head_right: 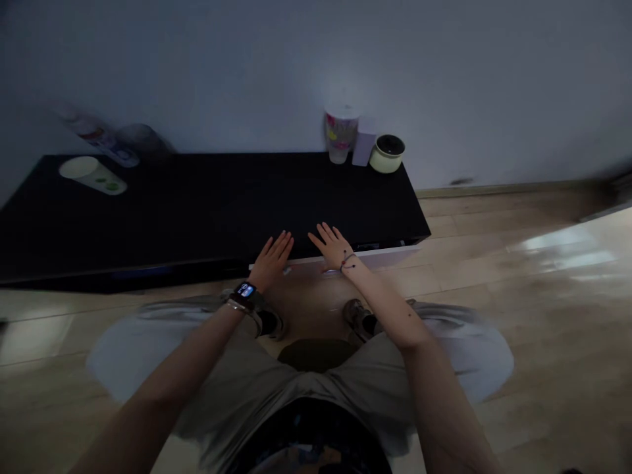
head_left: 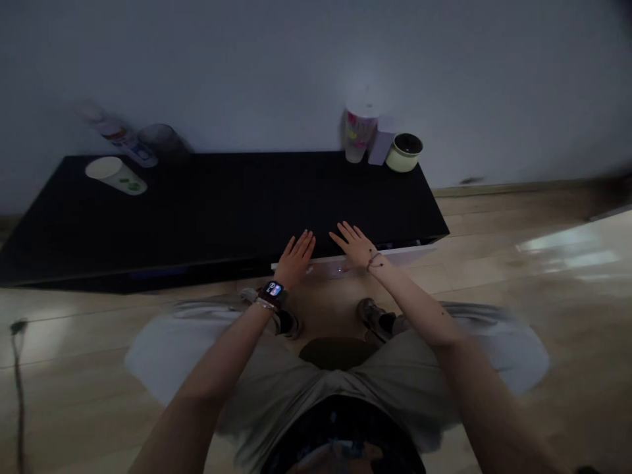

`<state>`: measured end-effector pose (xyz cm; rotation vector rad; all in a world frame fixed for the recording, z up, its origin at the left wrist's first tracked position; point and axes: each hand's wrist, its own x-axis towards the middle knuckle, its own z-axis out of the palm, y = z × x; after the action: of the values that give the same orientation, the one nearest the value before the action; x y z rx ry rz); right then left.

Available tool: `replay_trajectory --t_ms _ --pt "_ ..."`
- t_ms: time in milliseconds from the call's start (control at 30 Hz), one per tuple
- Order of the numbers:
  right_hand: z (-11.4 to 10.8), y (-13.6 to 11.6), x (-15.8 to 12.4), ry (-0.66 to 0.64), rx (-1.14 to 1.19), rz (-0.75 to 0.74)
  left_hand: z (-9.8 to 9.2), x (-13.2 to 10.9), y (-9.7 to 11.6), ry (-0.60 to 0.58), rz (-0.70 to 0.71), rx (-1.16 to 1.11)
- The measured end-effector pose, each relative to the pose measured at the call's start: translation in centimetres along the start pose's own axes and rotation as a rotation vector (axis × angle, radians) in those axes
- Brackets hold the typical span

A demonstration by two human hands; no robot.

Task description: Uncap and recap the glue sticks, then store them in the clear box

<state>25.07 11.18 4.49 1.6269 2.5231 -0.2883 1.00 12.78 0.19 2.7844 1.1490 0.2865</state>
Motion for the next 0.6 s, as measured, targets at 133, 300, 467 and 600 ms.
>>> replay_trajectory --t_ms 133,300,467,600 --pt "1.2 0.1 0.8 0.073 -0.001 -0.017 0.0 0.0 -1.5 0.009 -0.018 0.013" --pt "1.4 0.5 1.2 0.123 0.019 -0.011 0.5 0.3 -2.4 0.021 -0.021 -0.004" --pt "1.6 0.6 1.2 0.147 0.026 -0.021 0.8 0.5 -2.5 0.057 -0.024 -0.022" --pt "1.9 0.5 1.4 0.155 0.018 -0.004 0.8 0.5 -2.4 0.094 -0.024 -0.009"
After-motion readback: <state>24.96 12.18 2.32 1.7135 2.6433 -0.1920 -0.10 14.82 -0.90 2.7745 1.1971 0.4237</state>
